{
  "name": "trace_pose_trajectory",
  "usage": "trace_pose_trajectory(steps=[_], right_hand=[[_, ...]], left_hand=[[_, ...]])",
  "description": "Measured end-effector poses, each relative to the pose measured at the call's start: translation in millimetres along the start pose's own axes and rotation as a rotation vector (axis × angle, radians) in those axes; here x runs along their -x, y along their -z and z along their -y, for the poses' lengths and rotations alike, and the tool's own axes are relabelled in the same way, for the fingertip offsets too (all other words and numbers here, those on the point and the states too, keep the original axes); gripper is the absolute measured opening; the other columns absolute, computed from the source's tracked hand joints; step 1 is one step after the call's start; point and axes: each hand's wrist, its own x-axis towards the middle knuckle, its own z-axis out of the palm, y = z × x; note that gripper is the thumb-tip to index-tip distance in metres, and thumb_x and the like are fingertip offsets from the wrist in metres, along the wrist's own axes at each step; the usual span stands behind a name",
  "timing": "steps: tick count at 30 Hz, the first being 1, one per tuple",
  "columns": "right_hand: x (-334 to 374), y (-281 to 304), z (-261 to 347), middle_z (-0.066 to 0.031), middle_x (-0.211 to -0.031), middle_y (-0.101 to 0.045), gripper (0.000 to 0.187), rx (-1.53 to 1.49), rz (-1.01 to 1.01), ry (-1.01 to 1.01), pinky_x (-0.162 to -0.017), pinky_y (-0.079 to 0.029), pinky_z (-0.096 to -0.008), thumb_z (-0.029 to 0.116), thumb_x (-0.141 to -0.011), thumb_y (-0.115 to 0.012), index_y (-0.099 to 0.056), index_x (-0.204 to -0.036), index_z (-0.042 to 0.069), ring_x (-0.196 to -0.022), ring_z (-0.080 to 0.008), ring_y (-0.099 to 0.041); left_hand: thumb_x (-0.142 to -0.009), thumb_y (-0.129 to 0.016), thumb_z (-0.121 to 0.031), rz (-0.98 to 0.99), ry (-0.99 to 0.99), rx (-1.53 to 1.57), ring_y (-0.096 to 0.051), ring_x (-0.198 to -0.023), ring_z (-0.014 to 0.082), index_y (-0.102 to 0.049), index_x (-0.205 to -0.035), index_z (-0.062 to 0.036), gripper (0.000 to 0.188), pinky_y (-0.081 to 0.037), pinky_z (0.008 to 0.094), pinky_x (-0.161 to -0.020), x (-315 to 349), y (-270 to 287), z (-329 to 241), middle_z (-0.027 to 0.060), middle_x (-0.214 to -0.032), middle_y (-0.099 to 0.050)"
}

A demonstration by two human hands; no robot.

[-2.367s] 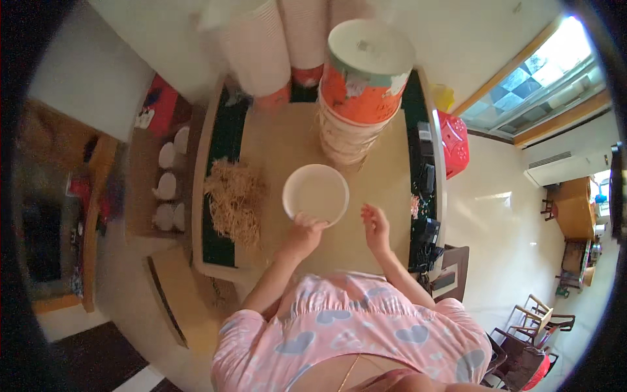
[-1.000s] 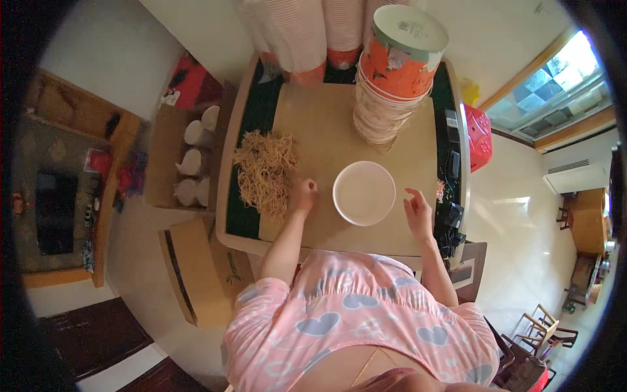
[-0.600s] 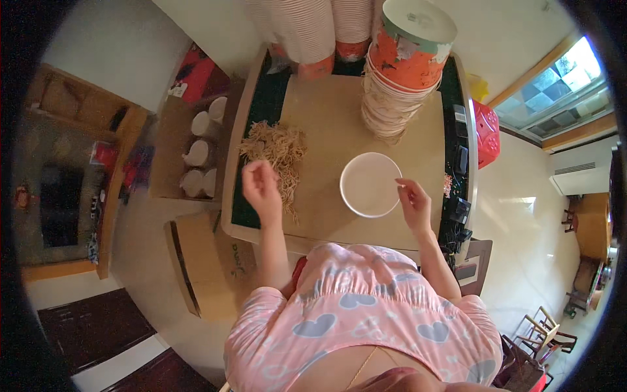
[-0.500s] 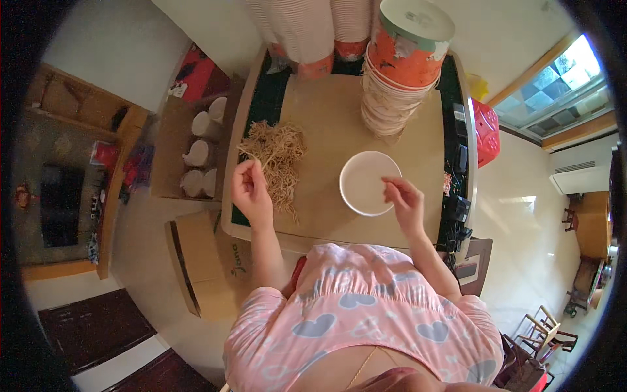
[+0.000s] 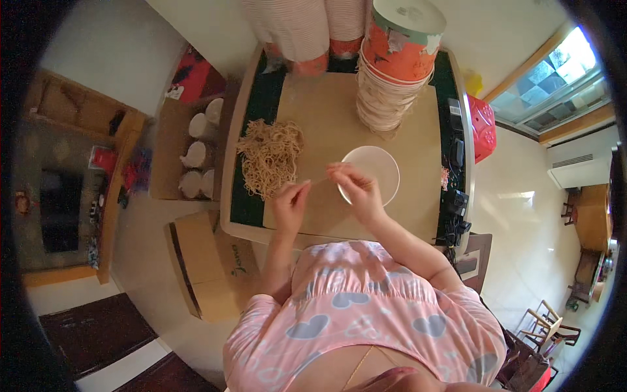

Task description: Threading elastic string handles through pre-punched holes in festive paper buckets.

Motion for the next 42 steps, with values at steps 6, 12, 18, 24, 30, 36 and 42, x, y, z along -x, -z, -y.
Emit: trace_pose_trajectory(steps=[6,12,18,24,30,36,42], right_hand=[[15,27,81,-0.0075,-0.078,-0.054,0.011,-0.438,-0.064,0.164,-0.065,-0.045,-0.0283,0.012,-0.093,-0.048,-0.051,-0.093,0.002,-0.067,-0.0156,-0.052],[91,80,157,-0.0005,-0.059,-0.042,0.022,-0.220,-0.088,0.333,-0.041,-0.025,-0.0221,0.019,-0.088,-0.053,-0.048,-0.074,0.004,-0.047,-0.0061,-0.032],[97,100,128,-0.0012,-0.062,-0.052,0.022,0.274,0.032,-0.082,-0.048,-0.031,-0.0205,0.014,-0.088,-0.054,-0.061,-0.079,-0.005,-0.052,-0.0061,-0.041],[78,122,100,0.0064,-0.066,-0.044,0.020,0.554,-0.294,-0.058,-0.051,-0.027,-0.0186,0.015,-0.092,-0.051,-0.065,-0.090,0.001,-0.060,-0.0027,-0.036],[97,162,91,0.0001,-0.077,-0.060,0.018,0.530,-0.363,-0.054,-0.060,-0.039,-0.0183,0.011,-0.089,-0.054,-0.064,-0.096,-0.002,-0.067,-0.0059,-0.050],[87,153,57,-0.0086,-0.073,-0.063,0.013,0.888,-0.302,0.025,-0.061,-0.045,-0.0226,0.008,-0.087,-0.056,-0.063,-0.091,-0.002,-0.064,-0.0091,-0.054],[75,128,17,-0.0066,-0.073,-0.061,0.016,0.876,-0.198,0.073,-0.061,-0.046,-0.0257,0.004,-0.088,-0.051,-0.063,-0.096,-0.001,-0.066,-0.0122,-0.057]], left_hand=[[-0.088,-0.054,-0.013,0.090,0.399,-0.257,-0.062,-0.072,0.0199,-0.064,-0.104,-0.0028,0.021,-0.048,0.0287,-0.063,-4,31,100,0.0116,-0.088,-0.064],[-0.089,-0.054,-0.016,0.204,0.401,-0.517,-0.060,-0.072,0.0261,-0.065,-0.098,-0.0008,0.021,-0.047,0.0358,-0.066,-3,59,132,0.0125,-0.081,-0.062],[-0.082,-0.061,-0.015,0.086,0.286,-0.216,-0.058,-0.068,0.0252,-0.064,-0.088,-0.0016,0.015,-0.045,0.0345,-0.061,-7,9,56,0.0132,-0.075,-0.060],[-0.081,-0.061,-0.011,0.428,-0.132,0.021,-0.060,-0.079,0.0288,-0.064,-0.087,-0.0028,0.011,-0.048,0.0380,-0.071,12,-91,-21,0.0123,-0.086,-0.061],[-0.082,-0.060,-0.013,0.228,0.186,-0.449,-0.057,-0.090,0.0292,-0.064,-0.094,-0.0027,0.017,-0.046,0.0390,-0.079,-27,-2,29,0.0137,-0.098,-0.061],[-0.071,-0.065,-0.012,0.280,0.004,-0.710,-0.046,-0.107,0.0349,-0.065,-0.097,-0.0058,0.026,-0.039,0.0443,-0.090,-21,-11,9,0.0134,-0.119,-0.051],[-0.072,-0.064,-0.012,0.681,-0.222,-0.265,-0.057,-0.092,0.0329,-0.063,-0.090,-0.0058,0.019,-0.046,0.0427,-0.075,30,-124,-8,0.0156,-0.094,-0.061]])
